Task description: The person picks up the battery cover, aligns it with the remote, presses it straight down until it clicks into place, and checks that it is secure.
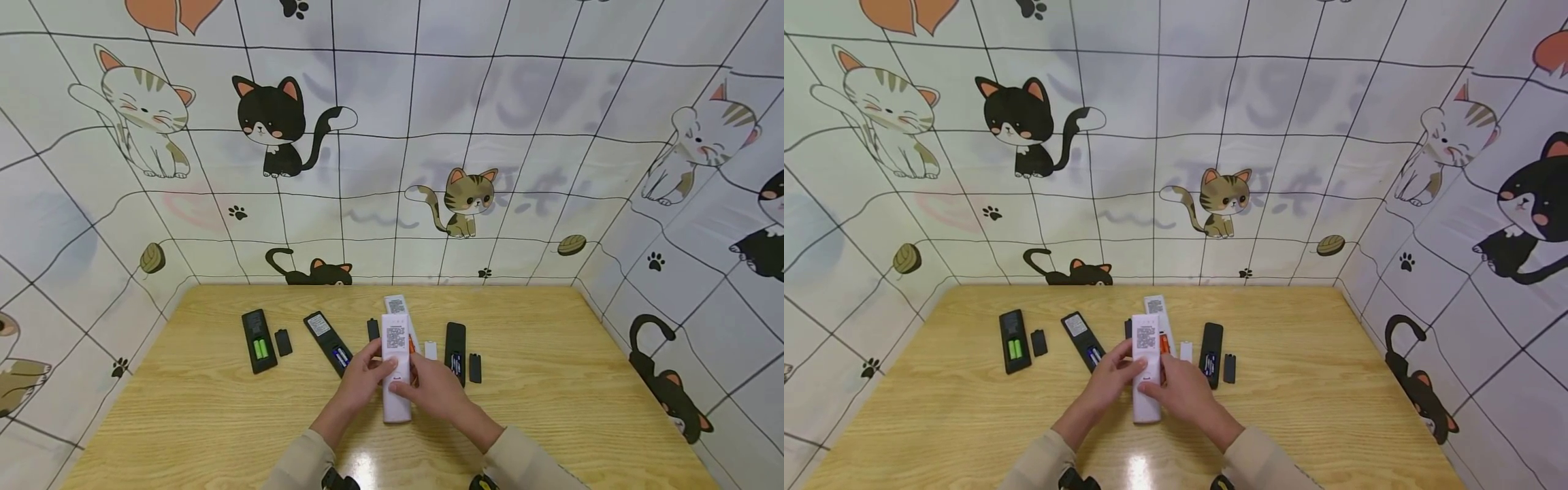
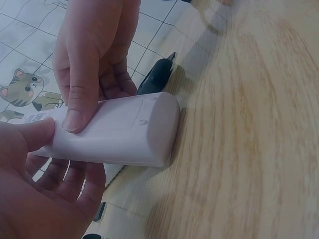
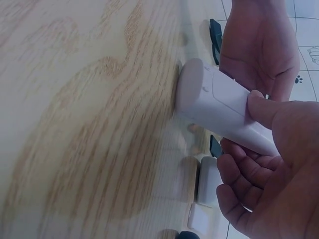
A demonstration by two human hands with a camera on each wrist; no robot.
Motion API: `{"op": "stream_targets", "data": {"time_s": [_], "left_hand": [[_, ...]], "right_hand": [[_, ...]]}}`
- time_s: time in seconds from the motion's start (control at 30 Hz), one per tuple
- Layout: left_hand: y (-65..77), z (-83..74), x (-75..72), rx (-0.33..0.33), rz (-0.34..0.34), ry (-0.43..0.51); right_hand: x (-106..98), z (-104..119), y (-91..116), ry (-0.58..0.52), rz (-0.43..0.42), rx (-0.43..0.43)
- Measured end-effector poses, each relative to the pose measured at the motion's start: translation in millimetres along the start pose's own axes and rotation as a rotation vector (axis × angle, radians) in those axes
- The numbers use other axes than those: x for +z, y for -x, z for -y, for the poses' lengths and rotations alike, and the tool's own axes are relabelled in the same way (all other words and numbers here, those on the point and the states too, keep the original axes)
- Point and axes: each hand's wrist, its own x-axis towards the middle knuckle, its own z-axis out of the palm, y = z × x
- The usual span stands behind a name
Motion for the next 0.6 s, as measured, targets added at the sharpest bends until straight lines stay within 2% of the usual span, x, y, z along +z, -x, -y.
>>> {"op": "stream_targets", "data": {"time_s": [0.33,0.6], "left_hand": [[1.7,-1.8,0.8,0.009,-0.009,0.0],[1.1,-2.5,1.7,-0.001,-0.011,-0.015]], "right_hand": [[3.6,-2.2,-1.4,-0.042,0.021,0.007],[4.0,-0.3,0.4,-0.006,0.03,0.008]]}}
